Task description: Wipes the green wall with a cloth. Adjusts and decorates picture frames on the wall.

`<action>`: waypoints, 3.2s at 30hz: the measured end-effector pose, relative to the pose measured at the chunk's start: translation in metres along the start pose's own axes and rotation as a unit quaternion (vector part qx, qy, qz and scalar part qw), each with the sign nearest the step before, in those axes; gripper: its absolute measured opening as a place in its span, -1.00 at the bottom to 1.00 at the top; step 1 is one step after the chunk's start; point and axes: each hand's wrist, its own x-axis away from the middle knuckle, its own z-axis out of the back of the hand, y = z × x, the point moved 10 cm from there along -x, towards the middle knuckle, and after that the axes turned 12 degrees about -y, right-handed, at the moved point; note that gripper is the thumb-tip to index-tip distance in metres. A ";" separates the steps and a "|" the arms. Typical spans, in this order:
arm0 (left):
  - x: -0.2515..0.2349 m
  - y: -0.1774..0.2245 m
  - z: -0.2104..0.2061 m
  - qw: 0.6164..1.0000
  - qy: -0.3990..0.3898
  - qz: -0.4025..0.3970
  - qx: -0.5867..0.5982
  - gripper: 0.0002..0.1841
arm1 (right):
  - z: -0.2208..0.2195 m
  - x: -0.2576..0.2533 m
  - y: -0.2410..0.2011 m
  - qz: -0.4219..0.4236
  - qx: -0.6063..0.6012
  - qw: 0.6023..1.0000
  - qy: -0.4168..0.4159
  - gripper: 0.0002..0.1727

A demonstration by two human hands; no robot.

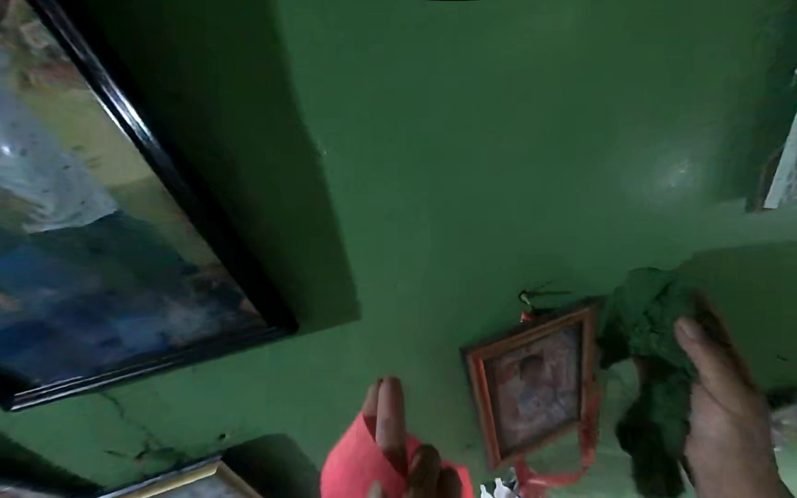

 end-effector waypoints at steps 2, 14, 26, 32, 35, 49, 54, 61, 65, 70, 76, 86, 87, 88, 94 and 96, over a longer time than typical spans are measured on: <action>0.000 0.011 0.007 0.982 -0.028 -0.052 -0.179 -0.57 | -0.018 -0.002 -0.016 0.154 0.098 0.981 -0.057 -0.53; -0.024 -0.047 0.055 0.805 0.060 -0.033 -0.589 -0.85 | -0.169 0.042 -0.031 0.396 0.438 0.748 -0.303 -0.65; -0.028 -0.053 0.062 0.841 0.033 -0.059 -0.537 -0.80 | -0.082 0.008 -0.021 0.330 0.481 0.792 -0.178 -0.65; -0.027 -0.052 0.059 0.839 0.007 -0.051 -0.542 -0.77 | -0.159 0.034 -0.034 0.368 0.474 0.772 -0.212 -0.64; -0.027 -0.052 0.058 0.844 0.002 -0.048 -0.534 -0.80 | -0.172 0.032 -0.038 0.382 0.457 0.760 -0.260 -0.64; -0.021 -0.046 0.054 0.832 0.015 -0.056 -0.552 -0.84 | -0.170 0.051 -0.032 0.379 0.371 0.808 -0.258 -0.67; -0.020 -0.047 0.058 0.837 0.020 -0.049 -0.545 -0.84 | -0.165 0.026 -0.035 0.337 0.471 0.769 -0.271 -0.60; -0.018 -0.044 0.052 0.837 0.028 -0.062 -0.543 -0.88 | -0.187 0.049 -0.037 0.351 0.408 0.781 -0.317 -0.65; -0.015 -0.043 0.053 0.831 0.027 -0.058 -0.552 -0.83 | -0.179 0.061 -0.030 0.420 0.346 0.767 -0.339 -0.69; -0.022 -0.049 0.056 0.833 -0.014 -0.061 -0.549 -0.72 | -0.117 0.027 -0.022 0.419 0.418 0.775 -0.222 -0.72; -0.024 -0.051 0.056 0.841 -0.011 -0.065 -0.537 -0.71 | -0.044 -0.022 -0.020 0.320 0.514 0.780 -0.161 -0.64; -0.027 -0.053 0.064 0.845 -0.047 -0.058 -0.529 -0.84 | -0.122 0.018 -0.029 0.378 0.458 0.766 -0.246 -0.63; -0.026 -0.055 0.069 0.847 -0.050 -0.064 -0.525 -0.86 | -0.116 0.013 -0.027 0.372 0.467 0.768 -0.230 -0.63; -0.025 -0.056 0.075 0.849 -0.046 -0.069 -0.521 -0.87 | -0.106 0.006 -0.024 0.359 0.475 0.774 -0.213 -0.63; -0.027 -0.052 0.063 0.860 -0.020 -0.024 -0.509 -0.69 | -0.031 -0.012 0.006 0.244 0.392 0.883 -0.080 -0.64; -0.028 -0.052 0.062 0.863 -0.020 -0.032 -0.504 -0.67 | -0.027 0.005 0.028 0.202 0.350 0.913 -0.055 -0.64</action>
